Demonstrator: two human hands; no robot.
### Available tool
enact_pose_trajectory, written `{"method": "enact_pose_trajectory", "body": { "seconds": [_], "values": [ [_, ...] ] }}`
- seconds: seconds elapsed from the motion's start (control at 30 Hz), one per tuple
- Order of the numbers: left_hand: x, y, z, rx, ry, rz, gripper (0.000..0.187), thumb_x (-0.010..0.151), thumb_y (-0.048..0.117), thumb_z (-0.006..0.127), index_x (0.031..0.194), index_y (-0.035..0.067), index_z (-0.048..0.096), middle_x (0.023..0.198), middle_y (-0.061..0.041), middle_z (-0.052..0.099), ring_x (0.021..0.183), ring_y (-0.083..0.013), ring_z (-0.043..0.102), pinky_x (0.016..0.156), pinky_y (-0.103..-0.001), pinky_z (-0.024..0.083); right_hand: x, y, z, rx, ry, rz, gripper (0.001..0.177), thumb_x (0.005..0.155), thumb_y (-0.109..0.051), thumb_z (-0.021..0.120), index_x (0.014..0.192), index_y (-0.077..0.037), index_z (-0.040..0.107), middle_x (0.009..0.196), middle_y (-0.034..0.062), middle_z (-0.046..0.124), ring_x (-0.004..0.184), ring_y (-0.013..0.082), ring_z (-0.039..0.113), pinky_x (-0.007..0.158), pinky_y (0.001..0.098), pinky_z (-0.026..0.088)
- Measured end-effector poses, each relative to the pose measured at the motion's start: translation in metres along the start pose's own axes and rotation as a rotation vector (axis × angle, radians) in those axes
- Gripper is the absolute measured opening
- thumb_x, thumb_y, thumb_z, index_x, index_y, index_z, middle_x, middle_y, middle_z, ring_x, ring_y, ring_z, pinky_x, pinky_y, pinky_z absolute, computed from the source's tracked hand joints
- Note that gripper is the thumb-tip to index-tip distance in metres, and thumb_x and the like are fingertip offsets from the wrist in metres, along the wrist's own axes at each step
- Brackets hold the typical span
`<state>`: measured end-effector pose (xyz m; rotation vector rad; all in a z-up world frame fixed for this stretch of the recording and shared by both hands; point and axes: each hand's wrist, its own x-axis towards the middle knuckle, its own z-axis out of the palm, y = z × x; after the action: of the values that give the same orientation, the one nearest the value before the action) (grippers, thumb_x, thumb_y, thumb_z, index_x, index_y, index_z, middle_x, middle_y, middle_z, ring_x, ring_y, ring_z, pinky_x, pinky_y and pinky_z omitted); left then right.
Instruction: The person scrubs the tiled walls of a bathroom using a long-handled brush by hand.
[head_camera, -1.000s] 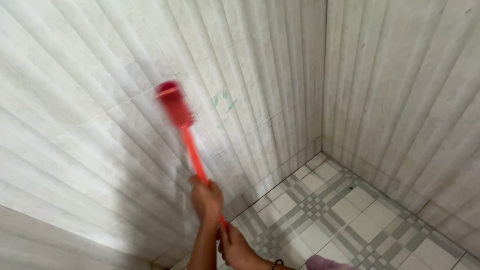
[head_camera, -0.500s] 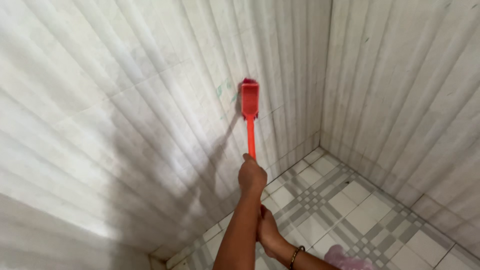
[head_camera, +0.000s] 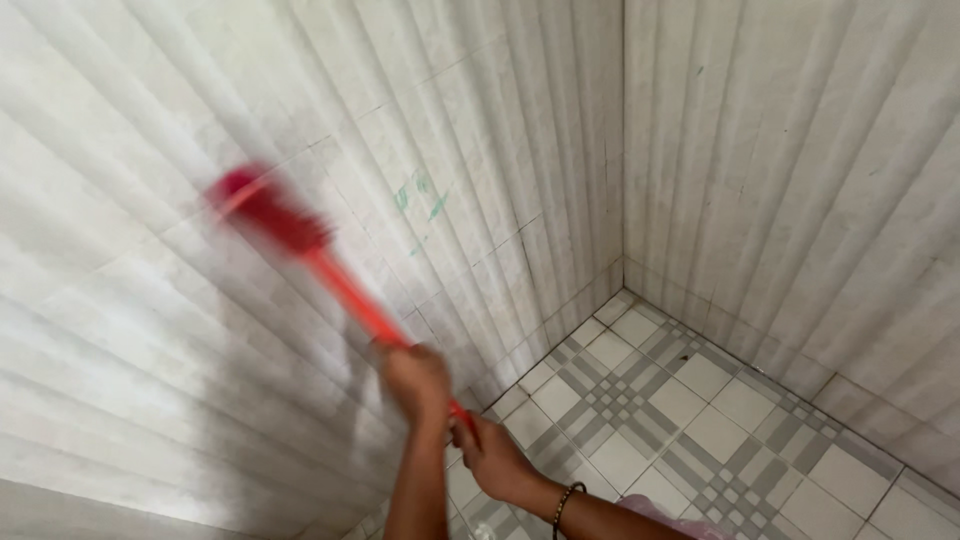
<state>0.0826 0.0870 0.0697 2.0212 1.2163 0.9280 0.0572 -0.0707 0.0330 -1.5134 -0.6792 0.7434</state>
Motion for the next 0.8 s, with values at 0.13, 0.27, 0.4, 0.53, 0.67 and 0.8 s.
{"method": "enact_pose_trajectory", "body": {
  "seconds": [0.13, 0.27, 0.4, 0.53, 0.67, 0.8],
  "values": [
    [-0.026, 0.036, 0.046, 0.183, -0.292, 0.126, 0.034, 0.090, 0.006, 0.053, 0.122, -0.007, 0.049, 0.093, -0.027, 0.070, 0.086, -0.0417, 0.070, 0.077, -0.051, 0.056, -0.012, -0.008, 0.002, 0.410, 0.085, 0.311, 0.047, 0.108, -0.043, 0.031, 0.127, -0.007, 0.055, 0.073, 0.0027, 0.059, 0.054, 0.0163, 0.042, 0.049, 0.0360, 0.035],
    [-0.028, 0.068, 0.050, 0.225, -0.366, 0.268, 0.043, 0.091, 0.006, 0.050, 0.131, -0.008, 0.045, 0.096, -0.029, 0.070, 0.090, -0.0438, 0.070, 0.081, -0.052, 0.055, -0.012, -0.024, -0.001, 0.660, 0.201, 0.376, 0.040, 0.110, -0.033, 0.032, 0.127, -0.003, 0.052, 0.085, 0.0018, 0.063, 0.062, 0.0082, 0.059, 0.051, 0.0255, 0.047],
    [0.001, 0.080, -0.010, 0.162, -0.122, 0.236, 0.041, 0.095, 0.008, 0.054, 0.129, -0.011, 0.044, 0.087, -0.030, 0.070, 0.082, -0.0458, 0.070, 0.074, -0.052, 0.056, 0.003, -0.044, -0.006, 0.372, -0.038, 0.120, 0.046, 0.110, -0.043, 0.032, 0.119, -0.005, 0.054, 0.070, 0.0023, 0.050, 0.049, 0.0098, 0.040, 0.042, 0.0278, 0.036],
    [0.000, 0.087, -0.023, 0.111, -0.049, 0.156, 0.036, 0.094, 0.008, 0.056, 0.121, -0.014, 0.048, 0.085, -0.030, 0.069, 0.076, -0.0426, 0.071, 0.069, -0.049, 0.057, 0.023, -0.030, -0.008, 0.237, -0.062, -0.034, 0.048, 0.114, -0.040, 0.035, 0.114, 0.003, 0.056, 0.079, -0.0010, 0.056, 0.055, 0.0069, 0.046, 0.048, 0.0246, 0.042],
    [-0.003, 0.073, 0.049, 0.205, -0.148, 0.199, 0.036, 0.103, 0.013, 0.046, 0.127, -0.015, 0.046, 0.089, -0.029, 0.071, 0.081, -0.0425, 0.072, 0.076, -0.048, 0.059, 0.043, 0.022, -0.015, 0.370, 0.044, 0.135, 0.036, 0.109, -0.030, 0.041, 0.129, -0.003, 0.055, 0.105, 0.0027, 0.065, 0.079, 0.0060, 0.057, 0.066, 0.0244, 0.051],
    [-0.018, 0.080, 0.101, 0.273, -0.463, 0.128, 0.037, 0.115, 0.020, 0.035, 0.140, -0.006, 0.043, 0.102, -0.026, 0.070, 0.095, -0.0426, 0.070, 0.085, -0.052, 0.056, 0.035, 0.031, -0.023, 0.716, 0.177, 0.426, 0.035, 0.108, -0.030, 0.047, 0.131, -0.003, 0.051, 0.120, 0.0125, 0.060, 0.093, 0.0155, 0.060, 0.079, 0.0329, 0.059]
  ]
}}
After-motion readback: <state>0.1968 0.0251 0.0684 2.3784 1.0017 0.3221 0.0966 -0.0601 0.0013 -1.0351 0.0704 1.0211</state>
